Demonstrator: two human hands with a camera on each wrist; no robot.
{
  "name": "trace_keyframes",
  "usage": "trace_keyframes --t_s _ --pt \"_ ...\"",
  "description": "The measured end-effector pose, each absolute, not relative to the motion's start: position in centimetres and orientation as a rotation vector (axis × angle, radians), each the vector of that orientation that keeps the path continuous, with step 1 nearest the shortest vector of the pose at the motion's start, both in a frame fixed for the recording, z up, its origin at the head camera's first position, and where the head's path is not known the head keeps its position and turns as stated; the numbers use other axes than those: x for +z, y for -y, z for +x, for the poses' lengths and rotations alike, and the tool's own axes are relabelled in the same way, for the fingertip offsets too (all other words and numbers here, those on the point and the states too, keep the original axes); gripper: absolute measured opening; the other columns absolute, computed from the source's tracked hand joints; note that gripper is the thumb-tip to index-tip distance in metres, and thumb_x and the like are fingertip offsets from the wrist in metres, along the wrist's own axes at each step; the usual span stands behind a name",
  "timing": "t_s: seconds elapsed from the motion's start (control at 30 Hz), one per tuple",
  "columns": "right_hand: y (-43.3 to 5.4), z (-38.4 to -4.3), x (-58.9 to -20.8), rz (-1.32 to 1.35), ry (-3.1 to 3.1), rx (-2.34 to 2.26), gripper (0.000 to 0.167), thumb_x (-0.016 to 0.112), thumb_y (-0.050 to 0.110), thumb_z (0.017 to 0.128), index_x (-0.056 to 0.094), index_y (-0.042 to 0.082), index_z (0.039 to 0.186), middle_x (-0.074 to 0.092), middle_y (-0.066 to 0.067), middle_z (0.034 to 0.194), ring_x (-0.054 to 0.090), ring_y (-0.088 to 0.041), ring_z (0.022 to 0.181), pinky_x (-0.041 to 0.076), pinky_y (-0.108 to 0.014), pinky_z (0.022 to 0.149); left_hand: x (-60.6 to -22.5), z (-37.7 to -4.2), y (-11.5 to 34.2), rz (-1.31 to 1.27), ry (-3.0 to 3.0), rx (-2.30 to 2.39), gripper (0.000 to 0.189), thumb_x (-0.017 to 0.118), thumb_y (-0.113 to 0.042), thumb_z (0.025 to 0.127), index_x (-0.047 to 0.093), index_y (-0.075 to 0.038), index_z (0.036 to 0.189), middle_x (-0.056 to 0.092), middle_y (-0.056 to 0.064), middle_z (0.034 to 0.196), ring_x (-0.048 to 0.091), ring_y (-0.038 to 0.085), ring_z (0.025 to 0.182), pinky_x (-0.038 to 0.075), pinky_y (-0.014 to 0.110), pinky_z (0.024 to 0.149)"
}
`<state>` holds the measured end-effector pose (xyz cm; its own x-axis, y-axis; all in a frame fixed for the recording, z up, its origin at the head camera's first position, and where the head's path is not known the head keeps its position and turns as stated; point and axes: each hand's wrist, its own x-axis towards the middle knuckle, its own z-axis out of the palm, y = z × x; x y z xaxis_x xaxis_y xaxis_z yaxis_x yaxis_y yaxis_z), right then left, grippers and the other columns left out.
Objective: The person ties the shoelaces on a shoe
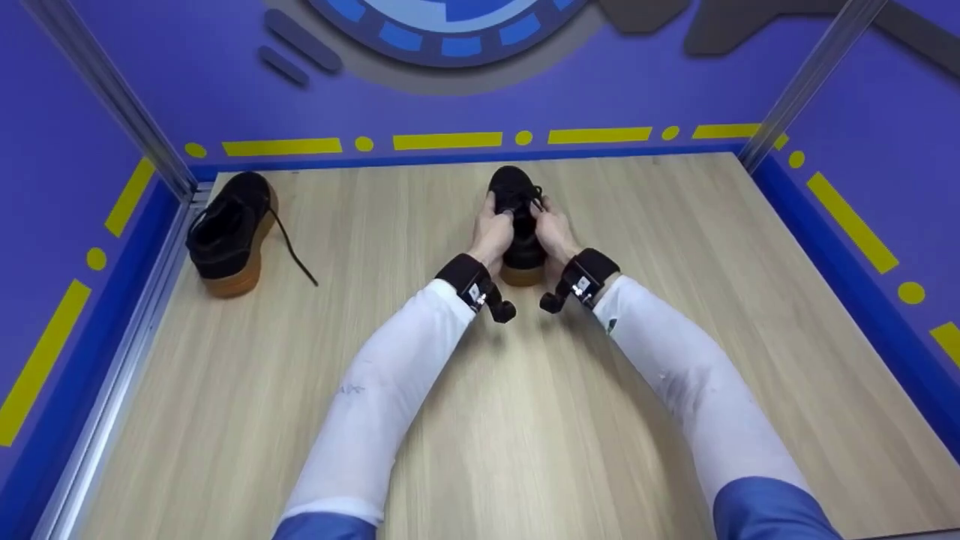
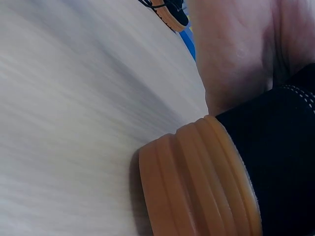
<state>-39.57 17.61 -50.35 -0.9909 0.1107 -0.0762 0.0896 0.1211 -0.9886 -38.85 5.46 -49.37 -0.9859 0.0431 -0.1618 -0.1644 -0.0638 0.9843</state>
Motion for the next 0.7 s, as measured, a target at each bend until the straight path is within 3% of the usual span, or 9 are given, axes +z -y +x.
trace_keyframes --t_s 0.7 --pt "-18.7 -40.7 -50.4 -0.275 2.354 2.05 0.045 0.046 0.02 0.111 0.052 0.001 0.151 0.05 -0.016 0.159 0.044 -0.024 0.148 0.032 -0.03 0.125 -49.2 -40.4 -6.3 -0.129 -2.083 2.156 0.066 0.046 -0.007 0.106 0.022 -0.007 0.167 0.025 0.014 0.174 0.023 0.025 0.162 0.018 0.034 0.132"
